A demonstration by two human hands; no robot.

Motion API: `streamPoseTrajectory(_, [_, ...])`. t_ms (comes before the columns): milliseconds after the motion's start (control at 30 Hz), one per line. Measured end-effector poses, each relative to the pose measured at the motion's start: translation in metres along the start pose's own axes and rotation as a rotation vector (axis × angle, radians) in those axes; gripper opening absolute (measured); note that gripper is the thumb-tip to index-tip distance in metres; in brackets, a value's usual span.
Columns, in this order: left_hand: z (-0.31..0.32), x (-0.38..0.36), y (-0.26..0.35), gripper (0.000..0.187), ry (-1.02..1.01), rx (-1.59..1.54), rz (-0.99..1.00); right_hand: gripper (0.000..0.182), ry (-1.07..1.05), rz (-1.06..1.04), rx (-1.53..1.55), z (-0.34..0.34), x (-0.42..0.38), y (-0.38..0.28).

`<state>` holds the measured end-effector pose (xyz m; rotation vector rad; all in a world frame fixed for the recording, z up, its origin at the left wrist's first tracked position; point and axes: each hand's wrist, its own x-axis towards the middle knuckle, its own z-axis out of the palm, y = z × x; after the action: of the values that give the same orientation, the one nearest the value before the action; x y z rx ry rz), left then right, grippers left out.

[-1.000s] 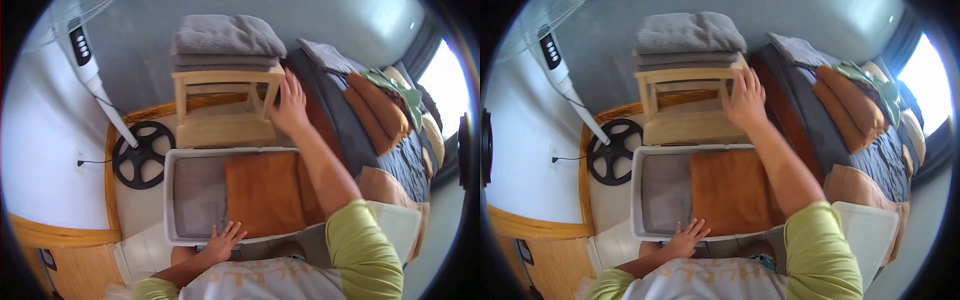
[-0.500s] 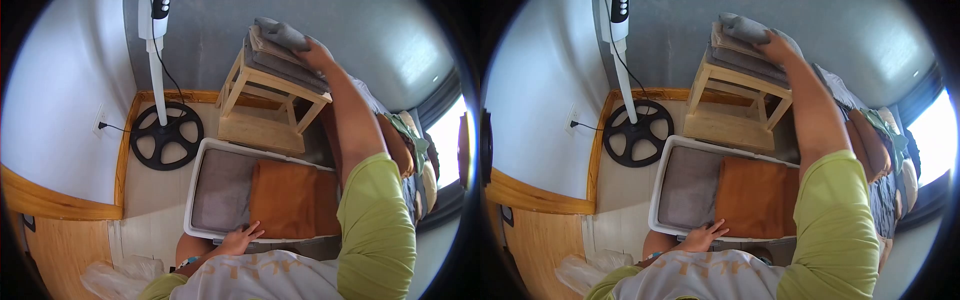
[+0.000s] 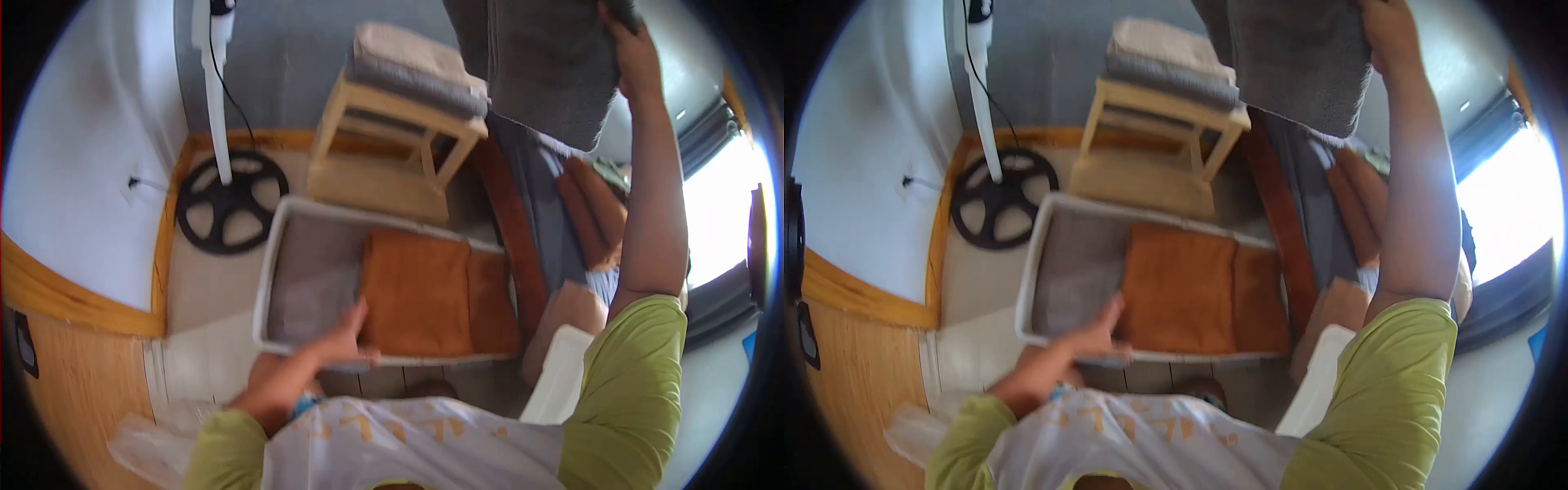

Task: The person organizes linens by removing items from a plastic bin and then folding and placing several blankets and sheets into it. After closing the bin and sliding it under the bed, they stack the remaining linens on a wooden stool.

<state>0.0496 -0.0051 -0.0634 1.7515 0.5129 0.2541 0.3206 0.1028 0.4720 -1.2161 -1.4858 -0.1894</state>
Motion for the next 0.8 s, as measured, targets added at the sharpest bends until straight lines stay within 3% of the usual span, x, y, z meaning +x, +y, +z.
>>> streamPoseTrajectory(67, [-0.045, 0.008, 0.059, 0.15, 0.238, -0.266, 0.082, 0.039, -0.091, 0.019, 0.113, 0.009, -0.07, -0.025])
streamPoseTrajectory(200, [-0.105, 0.027, 0.085, 0.147, 0.766, -0.115, 0.459, 0.053, -0.147, 0.351, -0.214, 0.021, -0.169, -0.003])
streamPoseTrajectory(233, [-0.111, 0.016, 0.09, 0.147, 0.754, -0.107, 0.455, 0.053, -0.15, 0.391, -0.157, 0.034, -0.194, -0.003])
streamPoseTrajectory(300, [-0.127, -0.01, 0.087, 0.13, 0.566, -0.242, 0.215, 0.054, -0.15, 0.474, -0.045, 0.059, -0.242, -0.003])
streamPoseTrajectory(333, [-0.133, -0.021, 0.082, 0.125, 0.503, -0.28, 0.136, 0.052, -0.105, 0.565, 0.203, 0.074, -0.262, 0.006])
streamPoseTrajectory(400, [-0.132, -0.042, 0.066, 0.109, 0.675, -0.334, 0.106, 0.049, -0.033, 0.783, 0.495, 0.1, -0.297, 0.038])
streamPoseTrajectory(433, [-0.133, -0.048, 0.062, 0.109, 0.667, -0.333, 0.105, 0.05, 0.006, 0.882, 0.629, 0.114, -0.316, 0.05])
streamPoseTrajectory(500, [-0.133, -0.059, 0.053, 0.097, 0.79, -0.216, 0.112, 0.054, 0.009, 1.104, 0.623, 0.139, -0.355, 0.069])
streamPoseTrajectory(533, [-0.134, -0.061, 0.039, 0.097, 0.782, -0.218, 0.103, 0.057, -0.128, 1.158, 0.501, 0.155, -0.385, 0.097])
streamPoseTrajectory(567, [-0.132, -0.059, 0.017, 0.091, 0.701, 0.037, -0.145, 0.059, -0.267, 1.205, 0.378, 0.166, -0.414, 0.125])
streamPoseTrajectory(600, [-0.128, -0.053, -0.003, 0.085, 0.606, 0.294, -0.381, 0.059, -0.26, 1.21, 0.378, 0.167, -0.439, 0.138])
streamPoseTrajectory(633, [-0.117, -0.051, -0.017, 0.076, 0.492, 0.596, -0.471, 0.062, -0.477, 1.043, -0.069, 0.166, -0.462, 0.145])
streamPoseTrajectory(667, [-0.111, -0.05, -0.01, 0.076, 0.487, 0.599, -0.465, 0.066, -0.673, 0.835, -0.51, 0.163, -0.469, 0.141])
streamPoseTrajectory(733, [-0.096, -0.045, -0.003, 0.069, 0.419, 0.707, -0.478, 0.067, -0.754, 0.859, -0.453, 0.142, -0.465, 0.133])
streamPoseTrajectory(800, [-0.084, -0.033, -0.006, 0.065, 0.5, 0.762, -0.37, 0.068, -0.834, 0.896, -0.393, 0.107, -0.454, 0.111])
